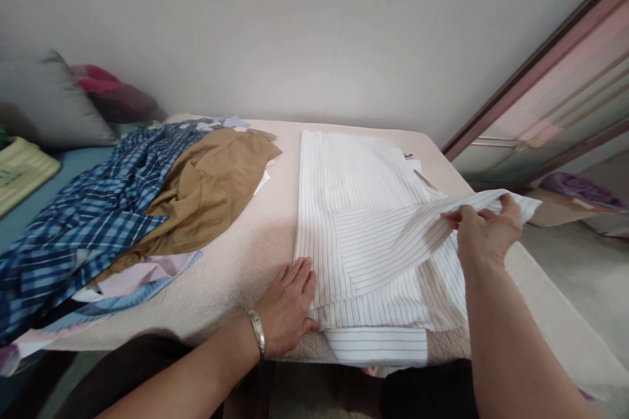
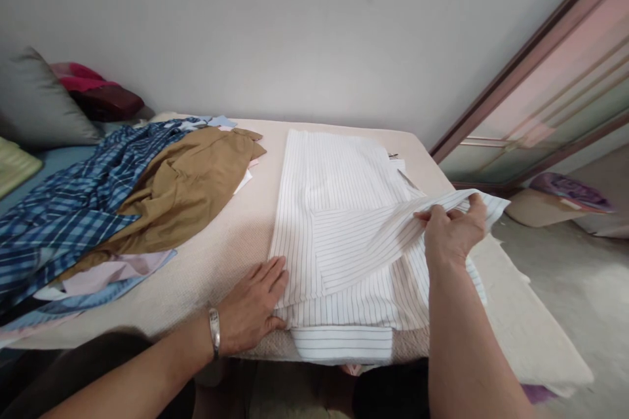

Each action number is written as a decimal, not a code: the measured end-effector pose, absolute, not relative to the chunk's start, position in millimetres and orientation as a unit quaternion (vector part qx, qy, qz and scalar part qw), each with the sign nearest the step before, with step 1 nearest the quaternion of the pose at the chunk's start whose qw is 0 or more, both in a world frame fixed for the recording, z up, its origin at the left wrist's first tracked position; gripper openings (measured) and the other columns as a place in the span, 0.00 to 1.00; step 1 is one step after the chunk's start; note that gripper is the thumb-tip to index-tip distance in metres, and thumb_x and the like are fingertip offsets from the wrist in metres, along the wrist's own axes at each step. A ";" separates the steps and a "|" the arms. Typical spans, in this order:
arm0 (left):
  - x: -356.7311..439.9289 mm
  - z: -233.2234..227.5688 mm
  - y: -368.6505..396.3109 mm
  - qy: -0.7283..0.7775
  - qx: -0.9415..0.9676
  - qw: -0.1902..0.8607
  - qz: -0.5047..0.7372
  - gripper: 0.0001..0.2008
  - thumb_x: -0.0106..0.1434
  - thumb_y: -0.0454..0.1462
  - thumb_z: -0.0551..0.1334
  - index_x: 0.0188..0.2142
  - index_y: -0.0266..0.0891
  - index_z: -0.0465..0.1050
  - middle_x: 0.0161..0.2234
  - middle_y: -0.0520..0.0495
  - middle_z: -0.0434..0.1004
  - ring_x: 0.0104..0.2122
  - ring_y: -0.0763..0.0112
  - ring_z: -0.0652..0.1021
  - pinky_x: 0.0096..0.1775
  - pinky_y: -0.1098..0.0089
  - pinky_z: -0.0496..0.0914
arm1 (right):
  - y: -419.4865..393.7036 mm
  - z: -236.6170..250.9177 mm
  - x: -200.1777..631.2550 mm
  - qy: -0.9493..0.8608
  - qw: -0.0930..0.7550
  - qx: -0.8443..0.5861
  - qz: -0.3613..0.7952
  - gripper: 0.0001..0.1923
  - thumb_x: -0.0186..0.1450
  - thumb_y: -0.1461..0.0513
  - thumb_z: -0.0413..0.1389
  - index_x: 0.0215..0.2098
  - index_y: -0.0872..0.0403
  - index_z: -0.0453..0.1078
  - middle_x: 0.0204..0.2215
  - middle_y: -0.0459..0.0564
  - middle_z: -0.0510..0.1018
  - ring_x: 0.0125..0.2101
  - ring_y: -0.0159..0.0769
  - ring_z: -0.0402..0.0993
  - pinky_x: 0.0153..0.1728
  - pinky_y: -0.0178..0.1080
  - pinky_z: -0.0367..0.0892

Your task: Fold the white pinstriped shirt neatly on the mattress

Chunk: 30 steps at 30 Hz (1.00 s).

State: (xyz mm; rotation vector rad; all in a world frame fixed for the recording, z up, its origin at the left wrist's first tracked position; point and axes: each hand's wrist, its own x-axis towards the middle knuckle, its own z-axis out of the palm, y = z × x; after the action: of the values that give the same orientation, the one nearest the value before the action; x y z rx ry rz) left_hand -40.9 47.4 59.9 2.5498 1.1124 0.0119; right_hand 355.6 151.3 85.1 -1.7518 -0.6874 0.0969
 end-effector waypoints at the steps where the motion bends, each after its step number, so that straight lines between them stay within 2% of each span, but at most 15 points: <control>1: -41.9 56.6 46.6 0.393 0.901 0.184 -0.010 0.40 0.62 0.50 0.65 0.66 0.32 0.55 0.71 0.27 0.46 0.70 0.43 0.51 0.66 0.44 0.52 | 151.5 83.8 357.1 -0.303 0.592 -0.745 0.045 0.43 0.46 0.67 0.53 0.62 0.55 0.61 0.21 0.44 0.75 0.20 0.40 0.76 0.19 0.34 0.70; 7: -46.2 56.4 44.6 0.385 0.905 0.176 -0.041 0.48 0.55 0.54 0.70 0.67 0.34 0.54 0.71 0.28 0.44 0.70 0.40 0.50 0.64 0.39 0.53 | 151.9 81.6 359.1 -0.308 0.601 -0.735 0.057 0.43 0.48 0.67 0.53 0.63 0.57 0.59 0.22 0.43 0.73 0.20 0.38 0.76 0.19 0.33 0.70; 10: -43.4 63.4 38.3 0.380 0.912 0.147 -0.034 0.47 0.54 0.53 0.71 0.65 0.31 0.57 0.69 0.24 0.50 0.68 0.38 0.53 0.64 0.39 0.53 | 151.9 80.8 359.0 -0.316 0.602 -0.732 0.051 0.40 0.49 0.67 0.53 0.62 0.56 0.59 0.22 0.42 0.72 0.20 0.37 0.76 0.18 0.32 0.69; 13: -39.9 74.2 34.4 0.350 0.927 0.134 -0.012 0.35 0.57 0.48 0.70 0.57 0.29 0.66 0.63 0.25 0.63 0.64 0.42 0.62 0.66 0.43 0.52 | 152.6 78.7 360.9 -0.311 0.599 -0.737 0.042 0.39 0.49 0.67 0.54 0.61 0.56 0.60 0.22 0.39 0.68 0.19 0.36 0.75 0.17 0.31 0.68; 15: -39.6 81.7 37.2 0.333 0.928 0.164 0.000 0.23 0.60 0.45 0.68 0.48 0.32 0.71 0.54 0.32 0.72 0.58 0.48 0.70 0.64 0.48 0.57 | 153.3 77.4 362.4 -0.310 0.596 -0.740 0.036 0.39 0.49 0.68 0.53 0.61 0.57 0.60 0.21 0.38 0.67 0.19 0.36 0.74 0.17 0.31 0.67; 17: -41.7 86.9 43.8 0.339 0.914 0.224 0.010 0.12 0.63 0.41 0.65 0.42 0.35 0.72 0.46 0.39 0.76 0.50 0.55 0.75 0.57 0.54 0.66 | 154.1 76.6 363.2 -0.312 0.593 -0.741 0.035 0.39 0.50 0.68 0.52 0.62 0.57 0.59 0.20 0.38 0.67 0.19 0.36 0.74 0.17 0.31 0.66; 19: -45.2 88.1 51.3 0.353 0.891 0.284 0.024 0.06 0.65 0.36 0.61 0.41 0.37 0.72 0.42 0.43 0.76 0.44 0.59 0.76 0.49 0.60 0.71 | 154.5 76.8 363.3 -0.313 0.591 -0.743 0.037 0.38 0.50 0.69 0.52 0.61 0.57 0.59 0.20 0.38 0.67 0.19 0.35 0.74 0.16 0.30 0.65; 23: -50.6 81.6 60.3 0.348 0.870 0.343 0.061 0.11 0.63 0.27 0.56 0.41 0.38 0.74 0.40 0.46 0.77 0.42 0.64 0.77 0.47 0.64 0.70 | 154.5 80.2 362.3 -0.296 0.599 -0.743 0.051 0.36 0.51 0.71 0.52 0.60 0.56 0.59 0.22 0.37 0.65 0.19 0.35 0.74 0.16 0.29 0.65; 30: -50.6 78.8 66.0 0.354 0.841 0.394 0.109 0.13 0.65 0.27 0.54 0.39 0.38 0.77 0.38 0.48 0.79 0.39 0.70 0.77 0.45 0.69 0.69 | 153.6 86.9 364.4 -0.271 0.607 -0.745 0.064 0.36 0.54 0.72 0.51 0.61 0.61 0.56 0.22 0.36 0.61 0.21 0.37 0.75 0.18 0.33 0.66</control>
State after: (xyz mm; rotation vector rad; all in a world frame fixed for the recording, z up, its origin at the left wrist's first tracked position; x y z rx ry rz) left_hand -50.6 66.0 78.8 2.1326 0.8985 0.2762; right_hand 364.4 153.6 86.9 -1.7213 -0.6276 0.1481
